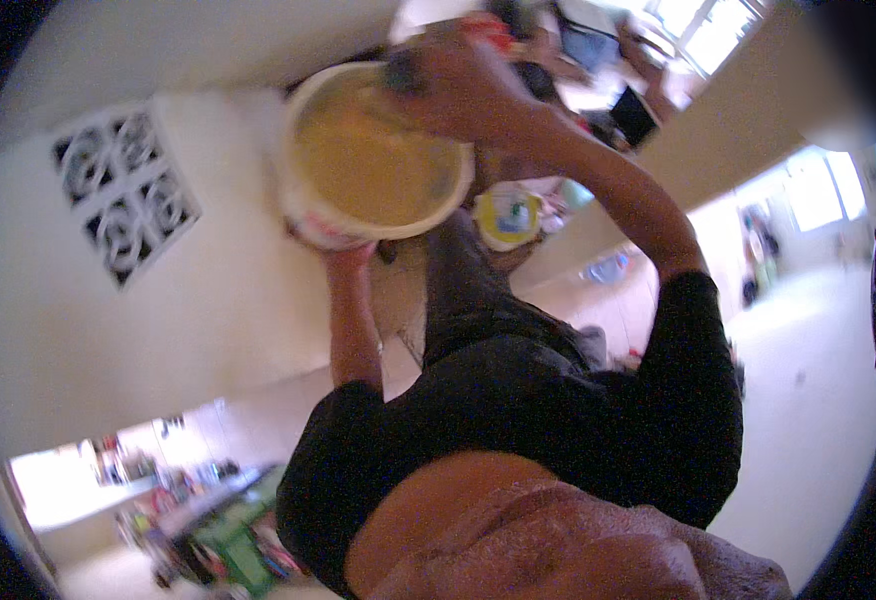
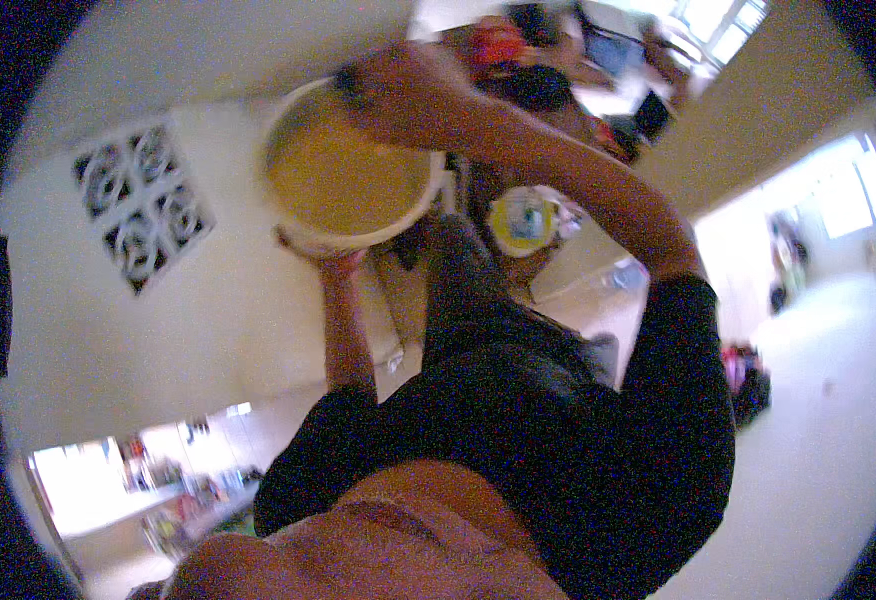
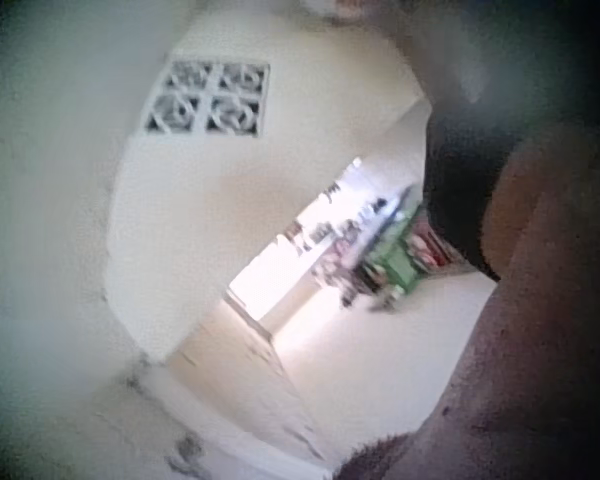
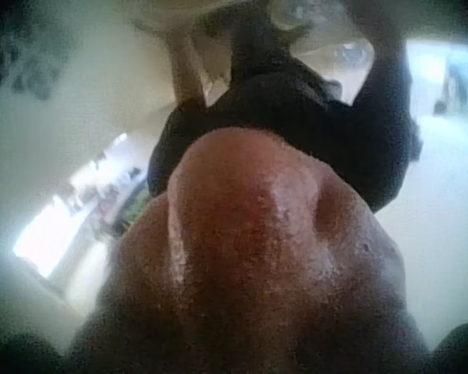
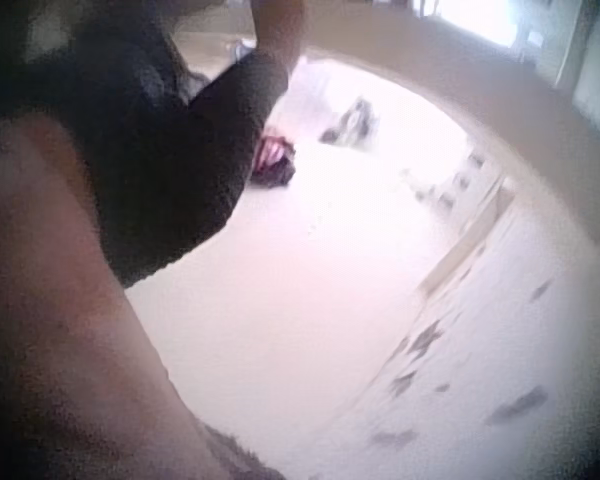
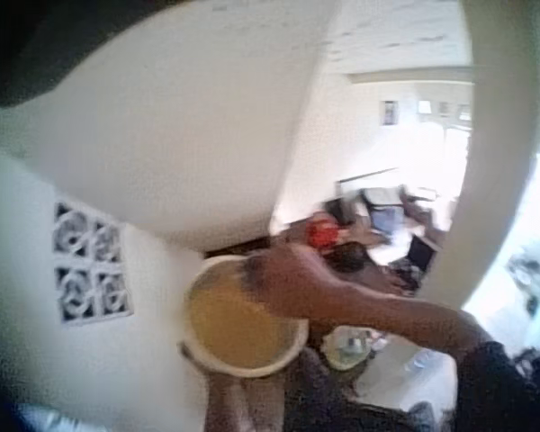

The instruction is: The person holds a bucket of yellow paint in their left hand and uses a paintbrush in their right hand to apply paint to the ceiling. They repeatedly dip the brush into the bucket and spread the paint across the ceiling surface.

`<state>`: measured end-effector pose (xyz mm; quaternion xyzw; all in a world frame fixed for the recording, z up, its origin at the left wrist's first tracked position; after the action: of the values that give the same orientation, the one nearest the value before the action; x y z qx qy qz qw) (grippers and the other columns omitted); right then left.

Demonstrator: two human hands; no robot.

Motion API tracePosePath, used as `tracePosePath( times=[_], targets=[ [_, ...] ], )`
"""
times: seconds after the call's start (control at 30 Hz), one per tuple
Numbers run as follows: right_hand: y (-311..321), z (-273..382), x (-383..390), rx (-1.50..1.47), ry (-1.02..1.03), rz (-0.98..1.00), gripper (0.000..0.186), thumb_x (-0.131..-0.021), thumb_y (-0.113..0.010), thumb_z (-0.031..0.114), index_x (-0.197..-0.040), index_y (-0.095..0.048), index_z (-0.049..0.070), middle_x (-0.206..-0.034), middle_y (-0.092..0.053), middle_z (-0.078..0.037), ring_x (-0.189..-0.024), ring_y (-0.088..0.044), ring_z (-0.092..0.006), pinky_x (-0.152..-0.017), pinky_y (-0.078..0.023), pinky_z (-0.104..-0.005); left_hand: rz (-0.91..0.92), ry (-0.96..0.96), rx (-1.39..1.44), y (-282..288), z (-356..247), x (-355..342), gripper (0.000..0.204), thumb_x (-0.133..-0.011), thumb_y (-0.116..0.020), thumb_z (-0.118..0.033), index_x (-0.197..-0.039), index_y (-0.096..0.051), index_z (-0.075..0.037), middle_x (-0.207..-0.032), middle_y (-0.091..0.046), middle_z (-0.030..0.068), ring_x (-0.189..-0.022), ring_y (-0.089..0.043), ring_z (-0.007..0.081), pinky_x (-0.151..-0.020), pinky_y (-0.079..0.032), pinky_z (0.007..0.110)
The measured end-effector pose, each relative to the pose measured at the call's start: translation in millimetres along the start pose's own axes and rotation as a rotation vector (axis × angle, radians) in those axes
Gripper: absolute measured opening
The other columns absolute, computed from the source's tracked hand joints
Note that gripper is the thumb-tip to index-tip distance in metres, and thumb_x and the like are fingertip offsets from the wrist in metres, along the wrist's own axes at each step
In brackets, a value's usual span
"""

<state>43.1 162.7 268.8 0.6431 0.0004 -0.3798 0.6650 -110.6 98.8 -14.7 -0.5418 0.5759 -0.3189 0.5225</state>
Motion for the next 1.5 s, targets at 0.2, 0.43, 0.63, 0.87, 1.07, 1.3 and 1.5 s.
tracePosePath(
  times=[0.2,0.43,0.63,0.87,1.07,1.3,1.5],
  targets=[
    [37.1,22.1,35.5,-0.075,0.247,-0.363,0.035,-0.081,-0.061,0.039,-0.086,-0.066,0.005,-0.078,-0.067,-0.017,-0.073,-0.067,-0.0363,-0.065,-0.055,-0.0458,-0.411,-0.114,-0.340,-24.9,-1.8,4.2,0.108,-0.064,-0.036,-0.090,-0.148,-0.025,-0.024,-0.152,-0.027,0.0047,-0.139,-0.023,0.0334,-0.111,-0.021,0.059],
    [-17.9,-24.1,14.6,-0.259,0.036,-0.011,0.047,-0.079,-0.063,0.049,-0.082,-0.068,0.001,-0.070,-0.065,-0.019,-0.065,-0.066,-0.0375,-0.061,-0.055,-0.0436,-0.296,0.003,-0.317,-22.9,19.9,-10.0,0.107,-0.064,-0.036,-0.089,-0.148,-0.026,-0.023,-0.151,-0.028,0.0055,-0.138,-0.026,0.0341,-0.110,-0.024,0.059],
    [-15.4,-16.9,20.8,-0.196,0.046,0.026,0.042,-0.074,-0.066,0.039,-0.074,-0.067,-0.003,-0.072,-0.065,-0.023,-0.067,-0.067,-0.0376,-0.062,-0.054,-0.0442,-0.284,-0.010,-0.272,-18.9,16.8,-1.9,0.107,-0.064,-0.036,-0.088,-0.148,-0.026,-0.022,-0.151,-0.029,0.0061,-0.137,-0.028,0.0348,-0.109,-0.026,0.058],
    [-17.3,-10.7,26.1,-0.178,0.037,0.055,0.039,-0.074,-0.065,0.035,-0.071,-0.064,-0.004,-0.068,-0.063,-0.024,-0.063,-0.065,-0.0384,-0.058,-0.053,-0.0451,-0.163,-0.048,-0.202,-27.4,18.7,-7.9,0.106,-0.065,-0.036,-0.087,-0.147,-0.027,-0.021,-0.150,-0.030,0.0069,-0.135,-0.031,0.0356,-0.107,-0.029,0.058],
    [-30.3,-4.7,15.0,-0.156,0.057,0.065,0.036,-0.074,-0.065,0.031,-0.069,-0.062,-0.004,-0.064,-0.060,-0.024,-0.060,-0.064,-0.0391,-0.055,-0.052,-0.0458,-0.365,-0.104,-0.385,-6.9,2.3,-0.2,0.102,-0.065,-0.033,-0.089,-0.145,-0.031,-0.026,-0.149,-0.032,0.0034,-0.134,-0.032,0.0329,-0.107,-0.028,0.059],
    [-36.5,-4.6,10.9,-0.123,0.062,0.062,0.033,-0.075,-0.064,0.027,-0.066,-0.059,-0.005,-0.061,-0.058,-0.024,-0.056,-0.062,-0.0398,-0.052,-0.050,-0.0467,-0.235,-0.105,-0.271,-30.5,6.4,0.1,0.102,-0.066,-0.041,-0.082,-0.146,-0.029,-0.020,-0.146,-0.034,0.0096,-0.131,-0.033,0.0365,-0.103,-0.033,0.059],
    [-38.8,-4.2,8.5,-0.101,0.054,0.044,0.033,-0.077,-0.064,0.032,-0.072,-0.062,-0.001,-0.064,-0.061,-0.022,-0.059,-0.064,-0.0379,-0.054,-0.051,-0.0457,-0.276,-0.135,-0.331,-41.8,4.5,-3.3,0.103,-0.066,-0.044,-0.081,-0.146,-0.030,-0.018,-0.147,-0.033,0.0099,-0.132,-0.033,0.0376,-0.103,-0.032,0.060]
  ],
)
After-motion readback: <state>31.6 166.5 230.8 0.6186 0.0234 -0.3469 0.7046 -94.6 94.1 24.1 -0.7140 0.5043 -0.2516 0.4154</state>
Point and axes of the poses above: each hand's wrist, its own x-axis away from the middle knuckle, its own y-axis out of the back of the hand, z = x × y, the point moved 9 cm from there along -x, towards the middle knuckle
